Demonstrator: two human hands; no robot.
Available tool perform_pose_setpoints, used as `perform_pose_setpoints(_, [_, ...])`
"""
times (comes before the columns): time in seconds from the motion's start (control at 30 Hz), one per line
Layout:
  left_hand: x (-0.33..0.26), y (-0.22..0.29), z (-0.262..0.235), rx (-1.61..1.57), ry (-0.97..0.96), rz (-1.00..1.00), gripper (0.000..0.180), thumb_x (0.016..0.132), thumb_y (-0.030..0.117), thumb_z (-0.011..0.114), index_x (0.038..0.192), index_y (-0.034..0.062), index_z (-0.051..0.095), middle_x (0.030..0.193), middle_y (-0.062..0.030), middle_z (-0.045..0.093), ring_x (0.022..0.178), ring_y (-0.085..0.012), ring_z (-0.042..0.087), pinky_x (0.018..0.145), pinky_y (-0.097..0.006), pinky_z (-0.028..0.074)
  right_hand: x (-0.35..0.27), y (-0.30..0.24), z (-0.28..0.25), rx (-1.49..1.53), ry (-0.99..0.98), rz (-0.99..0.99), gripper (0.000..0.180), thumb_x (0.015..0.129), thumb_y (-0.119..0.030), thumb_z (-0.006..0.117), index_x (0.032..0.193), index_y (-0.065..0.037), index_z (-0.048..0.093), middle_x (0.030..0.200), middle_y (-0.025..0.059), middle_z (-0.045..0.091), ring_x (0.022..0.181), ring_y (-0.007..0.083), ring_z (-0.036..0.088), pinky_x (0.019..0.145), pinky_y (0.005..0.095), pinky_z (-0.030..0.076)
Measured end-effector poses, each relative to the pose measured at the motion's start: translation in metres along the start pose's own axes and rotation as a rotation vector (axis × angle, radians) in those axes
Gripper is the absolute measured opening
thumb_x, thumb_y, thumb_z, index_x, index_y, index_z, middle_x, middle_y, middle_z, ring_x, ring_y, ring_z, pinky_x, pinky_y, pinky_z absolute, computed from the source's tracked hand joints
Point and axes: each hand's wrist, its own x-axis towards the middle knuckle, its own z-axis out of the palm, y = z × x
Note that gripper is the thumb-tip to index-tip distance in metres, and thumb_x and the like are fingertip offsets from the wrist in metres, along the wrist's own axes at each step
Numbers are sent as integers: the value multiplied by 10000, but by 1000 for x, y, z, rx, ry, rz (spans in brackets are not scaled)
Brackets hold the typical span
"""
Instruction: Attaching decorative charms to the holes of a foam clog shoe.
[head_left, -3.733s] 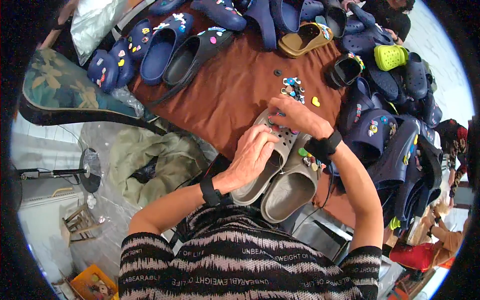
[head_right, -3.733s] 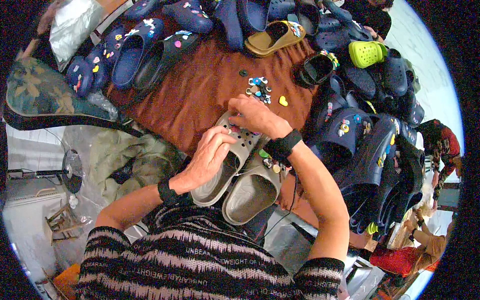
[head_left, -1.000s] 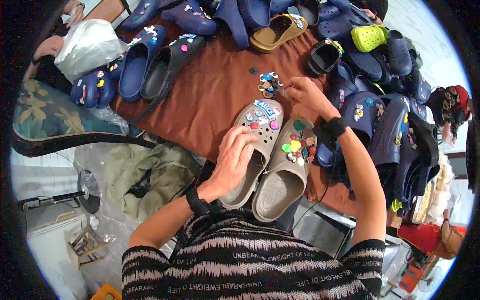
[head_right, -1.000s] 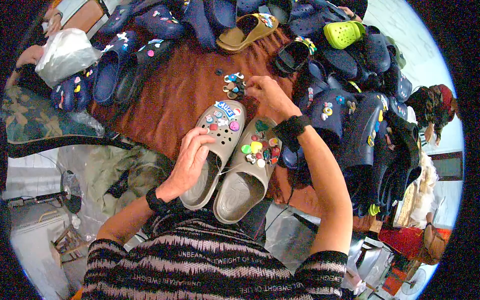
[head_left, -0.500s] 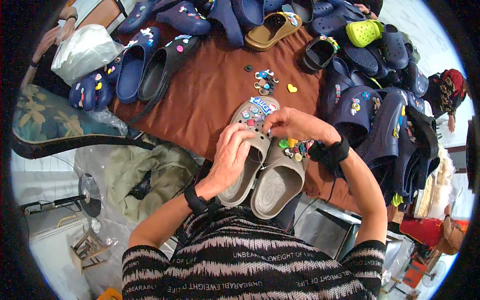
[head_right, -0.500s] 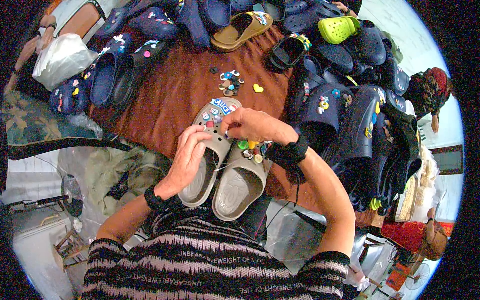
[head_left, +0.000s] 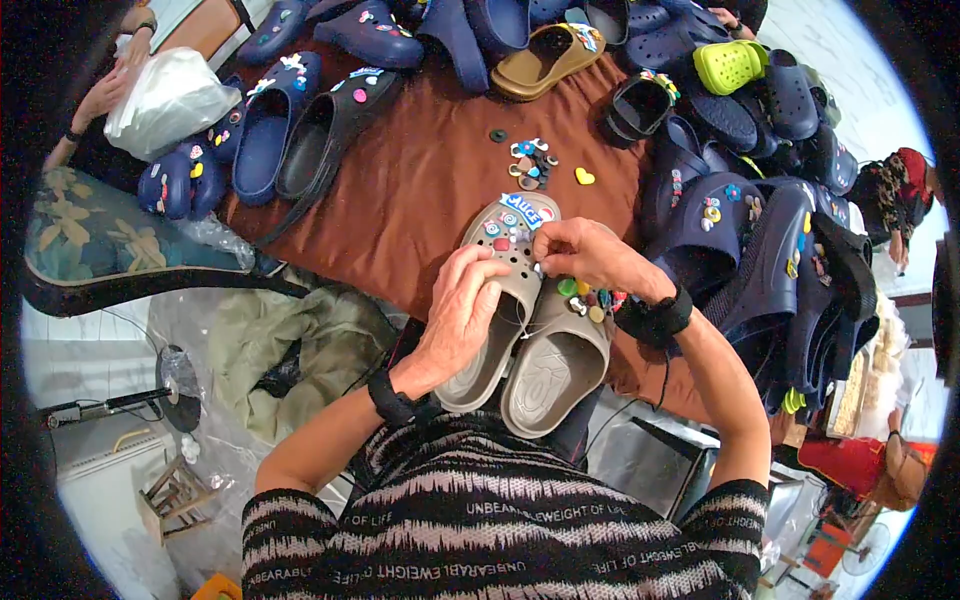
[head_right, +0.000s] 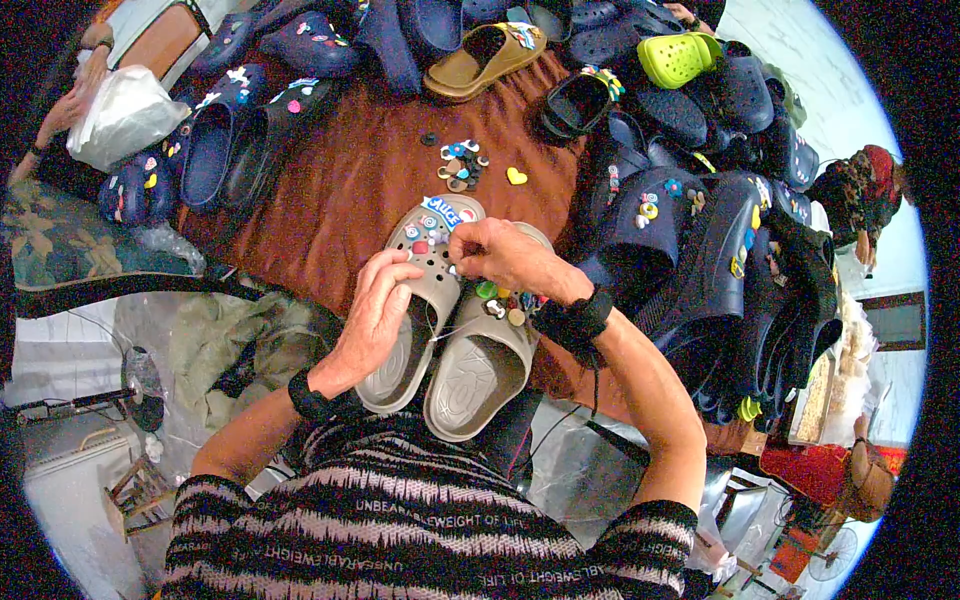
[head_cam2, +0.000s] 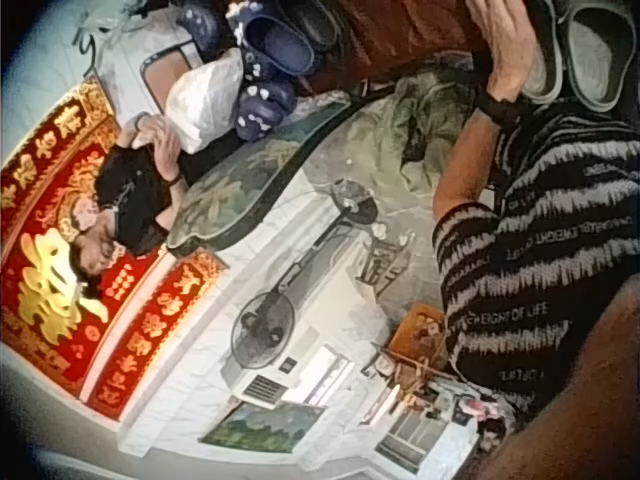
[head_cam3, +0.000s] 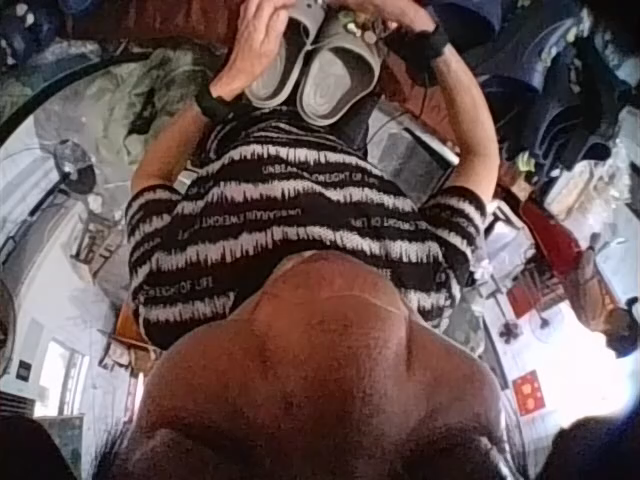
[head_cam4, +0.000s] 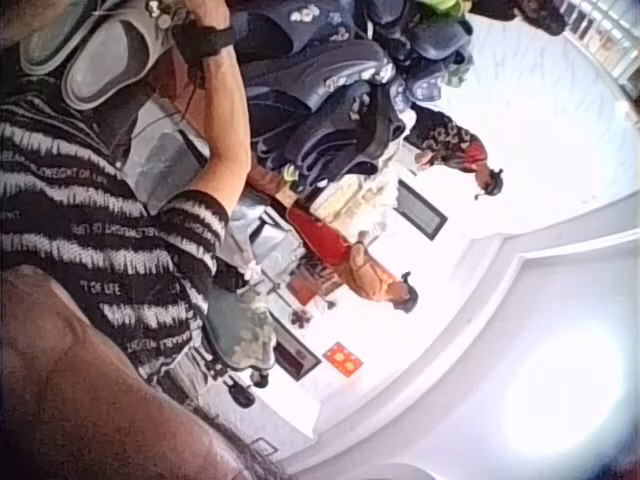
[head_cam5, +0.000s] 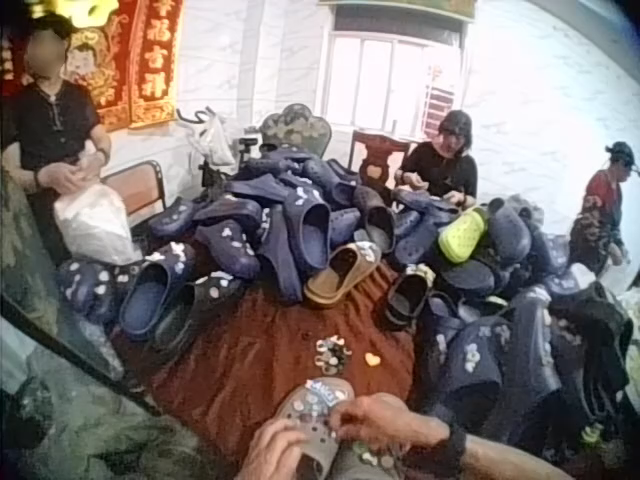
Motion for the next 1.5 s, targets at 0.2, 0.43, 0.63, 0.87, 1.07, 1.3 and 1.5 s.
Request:
perform_pose_setpoints(0.2, [0,1,1,16,8,-10,290,1031,214,405,1190,38,571,1322,-169,461,1291,-334,416,1120,-425,297,-1,-2,10,-111,124,11,136,839,-125,689,916,-28,633,844,168,698,808,343,686,736,436,526])
perform_pose_setpoints(0.43, [0,0,2,13,18,6,276,1026,206,419,1178,39,576,1318,-168,462,1295,-334,410,1122,-425,290,4,-6,9,-419,75,78,247,844,-296,702,910,-61,660,798,159,688,795,354,676,700,466,502])
perform_pose_setpoints(0.63, [0,-4,2,15,15,14,236,1014,185,454,1144,39,587,1317,-164,465,1304,-338,404,1124,-428,288,13,-12,11,-639,19,101,250,837,-323,699,861,-75,680,785,166,688,777,356,682,682,470,513])
perform_pose_setpoints(0.87, [-1,-6,2,18,25,27,207,1007,175,478,1112,38,594,1318,-166,466,1333,-353,378,1127,-445,282,21,-9,24,-779,5,86,296,833,-378,704,826,-82,697,775,144,695,776,329,697,676,459,527])
perform_pose_setpoints(1.07, [-1,-7,4,64,11,19,202,1003,169,483,1091,27,598,1313,-178,466,1338,-370,371,1138,-462,273,26,-12,39,-950,60,41,213,814,-319,721,804,-107,734,764,96,717,740,240,721,637,403,539])
perform_pose_setpoints(1.3, [0,-7,2,70,5,24,206,1004,156,470,1083,14,597,1300,-181,475,1334,-366,376,1137,-462,277,24,-19,35,-966,82,39,207,813,-300,702,832,-97,733,778,109,721,762,254,723,645,415,544])
perform_pose_setpoints(1.5, [4,-3,-3,-45,7,7,231,1015,144,416,1107,14,583,1298,-182,475,1299,-339,420,1125,-412,301,9,-22,8,-696,54,115,179,849,-260,689,947,-113,713,818,154,704,776,357,689,672,457,536])
